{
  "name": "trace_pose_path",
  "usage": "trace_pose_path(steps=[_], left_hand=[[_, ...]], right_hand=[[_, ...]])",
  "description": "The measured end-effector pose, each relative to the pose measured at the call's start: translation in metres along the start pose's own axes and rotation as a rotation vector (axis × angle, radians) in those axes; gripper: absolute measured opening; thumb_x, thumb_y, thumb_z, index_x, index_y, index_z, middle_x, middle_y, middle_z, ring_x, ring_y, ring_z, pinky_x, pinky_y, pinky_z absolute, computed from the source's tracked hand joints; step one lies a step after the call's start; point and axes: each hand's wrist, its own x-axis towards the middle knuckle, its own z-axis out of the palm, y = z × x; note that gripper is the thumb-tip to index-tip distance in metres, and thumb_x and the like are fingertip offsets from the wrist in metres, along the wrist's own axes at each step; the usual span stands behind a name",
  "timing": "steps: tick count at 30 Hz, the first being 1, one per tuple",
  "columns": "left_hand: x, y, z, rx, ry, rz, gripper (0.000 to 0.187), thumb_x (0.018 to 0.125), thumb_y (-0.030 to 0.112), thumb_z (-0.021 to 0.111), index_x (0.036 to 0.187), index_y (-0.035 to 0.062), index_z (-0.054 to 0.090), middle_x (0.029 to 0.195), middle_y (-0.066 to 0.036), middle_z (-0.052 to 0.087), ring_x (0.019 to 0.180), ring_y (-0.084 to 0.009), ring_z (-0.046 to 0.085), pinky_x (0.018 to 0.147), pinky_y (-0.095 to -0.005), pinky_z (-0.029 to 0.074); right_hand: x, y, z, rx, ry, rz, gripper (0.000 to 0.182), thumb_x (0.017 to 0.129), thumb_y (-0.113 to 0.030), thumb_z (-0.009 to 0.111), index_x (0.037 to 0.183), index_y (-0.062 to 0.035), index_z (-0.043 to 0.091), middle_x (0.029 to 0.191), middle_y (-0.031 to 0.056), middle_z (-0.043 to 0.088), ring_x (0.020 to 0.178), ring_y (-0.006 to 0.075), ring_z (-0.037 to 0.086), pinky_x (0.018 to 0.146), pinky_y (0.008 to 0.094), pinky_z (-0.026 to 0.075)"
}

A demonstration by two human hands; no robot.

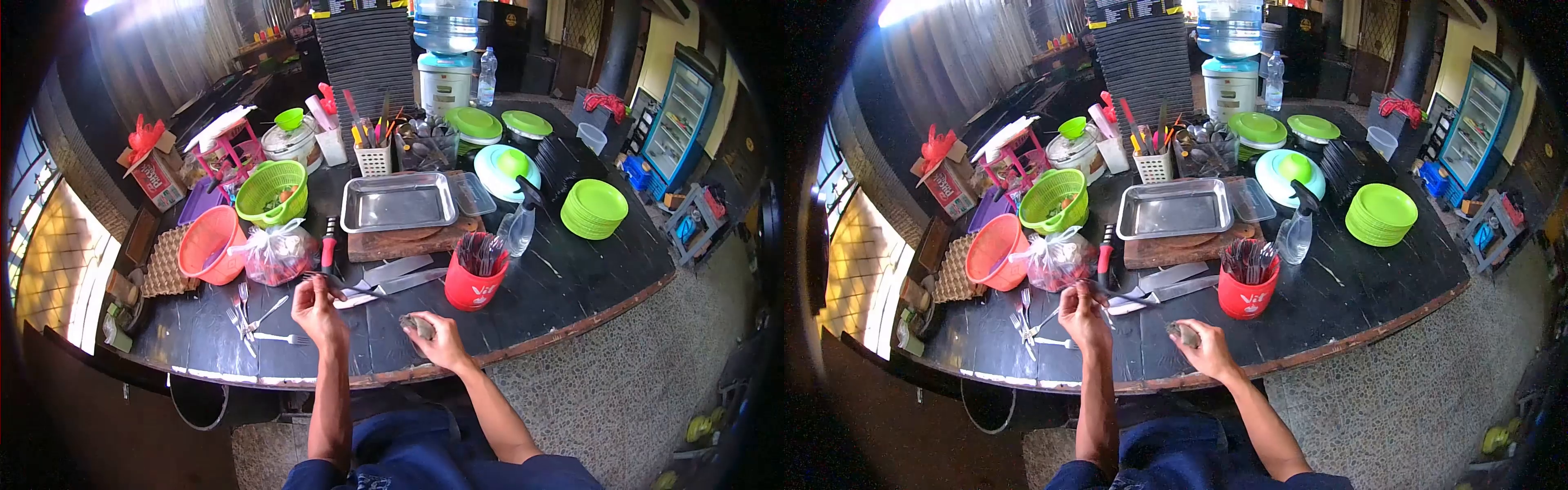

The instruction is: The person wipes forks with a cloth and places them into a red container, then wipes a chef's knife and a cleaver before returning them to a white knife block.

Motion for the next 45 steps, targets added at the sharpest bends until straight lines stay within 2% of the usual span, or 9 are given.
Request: trace_pose_path(steps=[7, 12, 17, 23, 28, 32, 36, 38, 45], left_hand=[[-0.024, 0.024, 0.1, 0.113, -0.261, 0.099, 0.009, 0.098, 0.001, 0.069, 0.104, -0.005, 0.067, 0.09, -0.013, 0.073, 0.077, -0.0188, 0.072, 0.071, -0.0299, 0.059], [-0.041, -0.001, 0.159, 0.502, -0.519, 0.373, 0.011, 0.085, -0.003, 0.076, 0.095, 0.001, 0.077, 0.088, -0.013, 0.074, 0.072, -0.0185, 0.065, 0.068, -0.0308, 0.053], [-0.052, -0.049, 0.165, 0.84, -0.898, 0.398, 0.021, 0.08, 0.011, 0.082, 0.099, 0.0046, 0.077, 0.098, -0.01, 0.072, 0.096, -0.0319, 0.058, 0.093, -0.0423, 0.049], [-0.055, -0.027, 0.154, 0.812, -0.771, 0.493, 0.045, 0.078, 0.007, 0.083, 0.121, 0.008, 0.072, 0.121, -0.013, 0.064, 0.11, -0.0333, 0.057, 0.096, -0.0422, 0.048], [-0.024, -0.022, 0.092, 0.808, -0.543, 0.371, 0.029, 0.085, 0.005, 0.077, 0.114, 0.0059, 0.073, 0.115, -0.012, 0.068, 0.103, -0.0247, 0.065, 0.08, -0.0352, 0.053], [0.007, -0.032, -0.016, 1.022, -0.365, 0.189, 0.022, 0.086, 0.003, 0.072, 0.108, 0.0042, 0.073, 0.108, -0.015, 0.068, 0.104, -0.0333, 0.062, 0.089, -0.0421, 0.051], [0.036, -0.026, -0.145, 1.548, -0.206, 0.388, 0.035, 0.083, -0.001, 0.064, 0.116, 0.0072, 0.071, 0.112, -0.016, 0.066, 0.105, -0.0351, 0.061, 0.093, -0.0444, 0.049], [0.044, -0.006, -0.177, 1.716, -0.08, 0.187, 0.039, 0.082, -0.002, 0.062, 0.12, 0.0047, 0.068, 0.119, -0.017, 0.066, 0.111, -0.0396, 0.057, 0.099, -0.0464, 0.046], [0.082, -0.004, -0.24, 1.662, -0.245, 0.223, 0.04, 0.08, 0.002, 0.07, 0.121, 0.0049, 0.071, 0.107, -0.016, 0.068, 0.101, -0.0363, 0.059, 0.095, -0.0456, 0.045]], right_hand=[[-0.011, 0.051, 0.02, -0.007, 0.272, 0.118, 0.03, 0.09, -0.017, 0.08, 0.111, 0.0025, 0.071, 0.089, 0.0155, 0.077, 0.081, 0.0159, 0.074, 0.072, 0.0328, 0.056], [-0.014, 0.047, 0.012, 0.006, 0.172, 0.204, 0.03, 0.091, -0.017, 0.077, 0.113, 0.0014, 0.069, 0.095, 0.0202, 0.074, 0.089, 0.0286, 0.075, 0.077, 0.0376, 0.056], [-0.014, 0.038, 0.004, -0.019, 0.125, 0.222, 0.028, 0.085, -0.012, 0.075, 0.109, 0.0022, 0.067, 0.101, 0.0246, 0.072, 0.097, 0.0429, 0.071, 0.081, 0.0438, 0.055], [-0.014, 0.048, 0.007, -0.043, 0.112, 0.2, 0.029, 0.087, -0.013, 0.076, 0.11, 0.0021, 0.067, 0.1, 0.0238, 0.072, 0.097, 0.0416, 0.071, 0.081, 0.0426, 0.056], [-0.013, 0.046, 0.01, 0.007, 0.146, 0.207, 0.03, 0.09, -0.018, 0.076, 0.113, 0.001, 0.069, 0.101, 0.0213, 0.074, 0.096, 0.0332, 0.075, 0.082, 0.0401, 0.056], [-0.014, 0.054, 0.016, 0.052, 0.195, 0.192, 0.029, 0.092, -0.019, 0.077, 0.112, 0.0009, 0.071, 0.101, 0.0198, 0.076, 0.096, 0.0297, 0.076, 0.084, 0.0379, 0.057], [-0.013, 0.051, 0.015, 0.034, 0.189, 0.192, 0.028, 0.091, -0.016, 0.078, 0.112, 0.0014, 0.071, 0.1, 0.0191, 0.076, 0.096, 0.0263, 0.076, 0.082, 0.0362, 0.057], [-0.013, 0.055, 0.016, 0.036, 0.171, 0.192, 0.028, 0.09, -0.015, 0.078, 0.111, 0.0015, 0.071, 0.099, 0.0189, 0.076, 0.094, 0.026, 0.076, 0.081, 0.036, 0.056], [-0.01, 0.055, 0.018, -0.013, 0.167, 0.197, 0.028, 0.091, -0.016, 0.077, 0.112, 0.0014, 0.07, 0.098, 0.0178, 0.077, 0.092, 0.0249, 0.076, 0.08, 0.0359, 0.056]])
